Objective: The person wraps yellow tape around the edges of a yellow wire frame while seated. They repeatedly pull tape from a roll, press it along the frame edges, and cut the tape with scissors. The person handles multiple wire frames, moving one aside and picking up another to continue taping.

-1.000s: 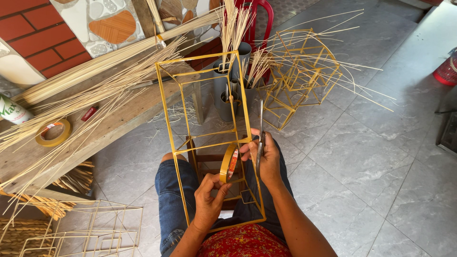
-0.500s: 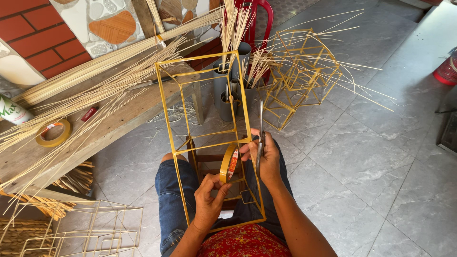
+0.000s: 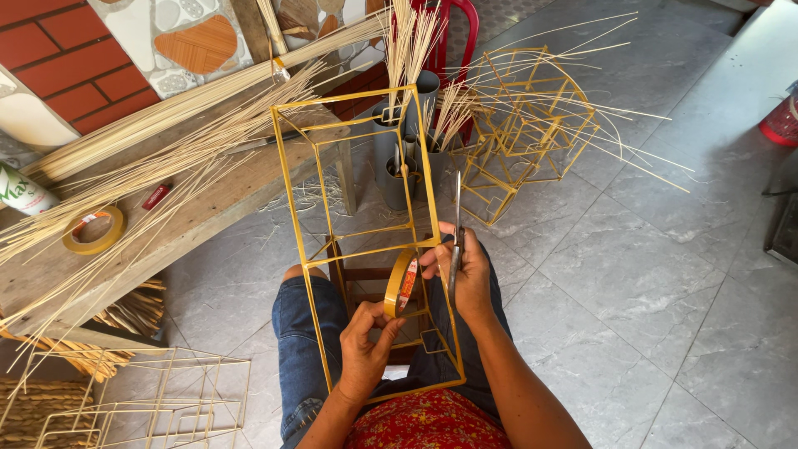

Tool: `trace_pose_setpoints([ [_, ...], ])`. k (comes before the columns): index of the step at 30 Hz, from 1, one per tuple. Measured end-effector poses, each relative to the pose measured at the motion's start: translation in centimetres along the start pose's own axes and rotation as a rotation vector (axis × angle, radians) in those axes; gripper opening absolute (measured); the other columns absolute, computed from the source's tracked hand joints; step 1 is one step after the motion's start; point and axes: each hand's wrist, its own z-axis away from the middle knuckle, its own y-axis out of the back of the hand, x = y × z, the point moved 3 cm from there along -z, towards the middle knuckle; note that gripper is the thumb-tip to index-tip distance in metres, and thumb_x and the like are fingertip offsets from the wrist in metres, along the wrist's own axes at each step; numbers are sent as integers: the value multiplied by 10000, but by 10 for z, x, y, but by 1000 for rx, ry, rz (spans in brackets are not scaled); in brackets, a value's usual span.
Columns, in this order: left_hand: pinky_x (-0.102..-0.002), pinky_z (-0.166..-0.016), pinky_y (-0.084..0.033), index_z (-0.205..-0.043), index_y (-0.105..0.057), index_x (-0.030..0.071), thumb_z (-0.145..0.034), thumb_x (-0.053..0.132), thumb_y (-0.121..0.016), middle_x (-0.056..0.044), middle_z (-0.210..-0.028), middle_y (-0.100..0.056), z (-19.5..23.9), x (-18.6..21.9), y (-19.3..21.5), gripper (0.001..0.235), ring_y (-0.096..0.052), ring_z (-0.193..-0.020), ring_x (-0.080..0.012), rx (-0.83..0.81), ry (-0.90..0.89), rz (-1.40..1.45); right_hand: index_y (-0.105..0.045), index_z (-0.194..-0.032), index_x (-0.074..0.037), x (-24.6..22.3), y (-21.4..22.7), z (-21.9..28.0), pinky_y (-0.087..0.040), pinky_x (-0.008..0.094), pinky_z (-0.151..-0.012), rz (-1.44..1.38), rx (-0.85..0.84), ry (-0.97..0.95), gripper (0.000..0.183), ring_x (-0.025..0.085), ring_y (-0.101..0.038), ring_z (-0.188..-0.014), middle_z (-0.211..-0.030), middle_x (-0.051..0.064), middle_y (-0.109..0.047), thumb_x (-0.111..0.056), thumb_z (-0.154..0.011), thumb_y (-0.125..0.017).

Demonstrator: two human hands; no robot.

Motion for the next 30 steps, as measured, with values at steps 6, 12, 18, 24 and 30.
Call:
trace_pose_setpoints([
  [6, -241, -637, -505, -1092, -705, 23, -837, -34, -791, -22, -813, -592, -2, 7, 2, 275, -591, -699, -98, 30, -56, -7, -517, -1359, 1, -2, 0, -1, -591, 255, -594, -8, 10, -26, 349, 143, -709, -660, -832, 104, -736, -118, -1034, -565],
  [12, -238, -641, -501, -1115, -691, 17, -852, -40, -788, -26, -832, -593, -3, 7, 4, 286, -597, -699, -96, 51, -30, 6, -519, -1367, 6, -11, -2, -3, -594, 257, -613, -31, -20, -7, 340, 141, -705, -681, -840, 101, -728, -106, -1051, -574],
  [18, -220, -687, -516, -1144, -678, 17, -881, -39, -777, -11, -881, -603, -7, 5, 5, 286, -606, -741, -73, 15, 34, 132, -541, -1376, -4, -19, 5, -4, -549, 249, -638, 58, -42, -60, 356, 154, -709, -705, -896, 115, -750, -92, -1037, -601],
  [24, -209, -726, -523, -1120, -686, 35, -911, -20, -772, 1, -921, -607, -15, 0, 11, 232, -603, -770, -60, -22, 93, 255, -515, -1352, -21, -23, 8, -8, -599, 260, -741, 61, 33, -37, 327, 178, -755, -926, -1076, 134, -761, -86, -1045, -604],
  [30, -209, -712, -559, -1113, -670, 40, -908, 3, -773, -8, -993, -628, -14, 0, 10, 233, -633, -813, -52, -94, 183, 366, -474, -1438, -23, -45, 8, 5, -574, 279, -941, 85, 125, 175, 378, 174, -697, -1130, -1291, 162, -712, -120, -1109, -633],
])
